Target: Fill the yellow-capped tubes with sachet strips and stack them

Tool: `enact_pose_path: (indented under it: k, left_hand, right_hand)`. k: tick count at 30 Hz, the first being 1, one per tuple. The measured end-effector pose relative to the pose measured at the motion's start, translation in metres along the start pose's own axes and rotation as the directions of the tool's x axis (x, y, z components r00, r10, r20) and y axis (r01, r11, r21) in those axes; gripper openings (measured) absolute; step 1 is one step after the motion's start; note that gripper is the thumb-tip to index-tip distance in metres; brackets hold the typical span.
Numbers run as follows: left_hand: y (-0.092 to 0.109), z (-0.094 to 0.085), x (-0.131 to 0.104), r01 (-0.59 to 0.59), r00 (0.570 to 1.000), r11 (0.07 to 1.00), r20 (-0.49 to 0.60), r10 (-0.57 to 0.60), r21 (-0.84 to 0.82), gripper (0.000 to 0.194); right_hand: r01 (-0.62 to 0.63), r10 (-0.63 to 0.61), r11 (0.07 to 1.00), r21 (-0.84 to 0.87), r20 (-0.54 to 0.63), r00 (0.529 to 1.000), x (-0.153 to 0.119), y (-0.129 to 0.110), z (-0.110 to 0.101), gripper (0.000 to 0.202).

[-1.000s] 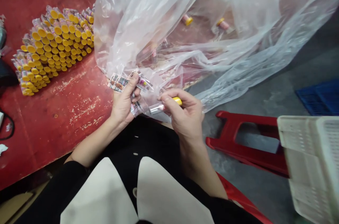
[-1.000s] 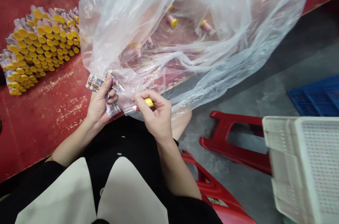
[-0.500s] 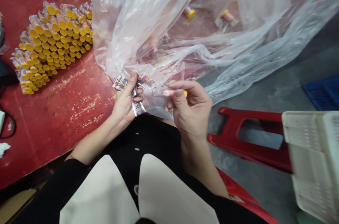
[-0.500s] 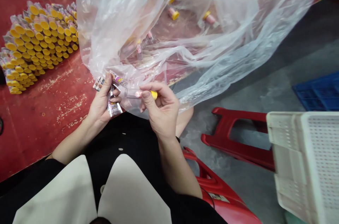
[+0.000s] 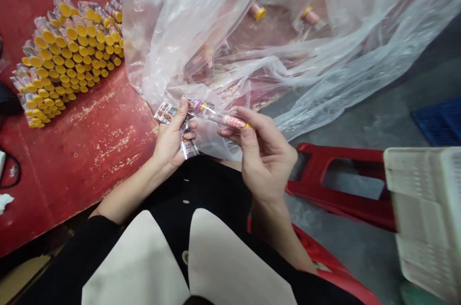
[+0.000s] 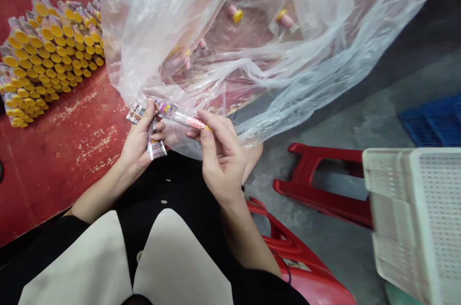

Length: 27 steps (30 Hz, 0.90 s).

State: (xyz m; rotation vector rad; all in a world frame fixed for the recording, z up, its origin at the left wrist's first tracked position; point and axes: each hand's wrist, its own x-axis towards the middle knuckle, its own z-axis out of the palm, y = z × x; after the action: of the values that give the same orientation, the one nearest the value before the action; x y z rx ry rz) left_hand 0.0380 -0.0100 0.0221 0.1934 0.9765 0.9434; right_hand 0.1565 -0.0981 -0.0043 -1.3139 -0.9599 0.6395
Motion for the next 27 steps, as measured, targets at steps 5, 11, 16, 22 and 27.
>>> enact_pose_path:
  k: [5,11,16,22,27]
  left_hand:
    - [0.002,-0.002,0.004,0.053,0.999,0.998,-0.006,-0.053,-0.015,0.037]
    - [0.001,0.0,0.0,0.034,0.999,0.999,0.001,-0.034,0.013,0.04]
    - [0.0,0.0,-0.006,0.016,1.0,0.996,0.001,-0.016,0.089,0.043]
    - [-0.005,-0.001,-0.014,-0.078,0.99,0.968,0.13,0.048,0.236,0.048]
    - [-0.01,-0.002,-0.02,-0.199,0.97,0.939,0.195,0.147,0.28,0.051]
  right_hand:
    - [0.039,-0.038,0.999,-0.013,0.055,0.998,-0.004,-0.005,-0.009,0.031]
    - [0.033,-0.033,0.999,-0.008,-0.014,0.999,-0.003,-0.001,-0.008,0.029]
    - [0.105,-0.097,0.992,-0.067,0.11,0.989,-0.005,0.002,-0.015,0.034]
    - [0.215,-0.188,0.967,-0.139,0.182,0.965,0.001,0.003,-0.014,0.041]
    - [0.262,-0.265,0.959,-0.112,-0.011,0.964,0.004,0.003,0.005,0.028]
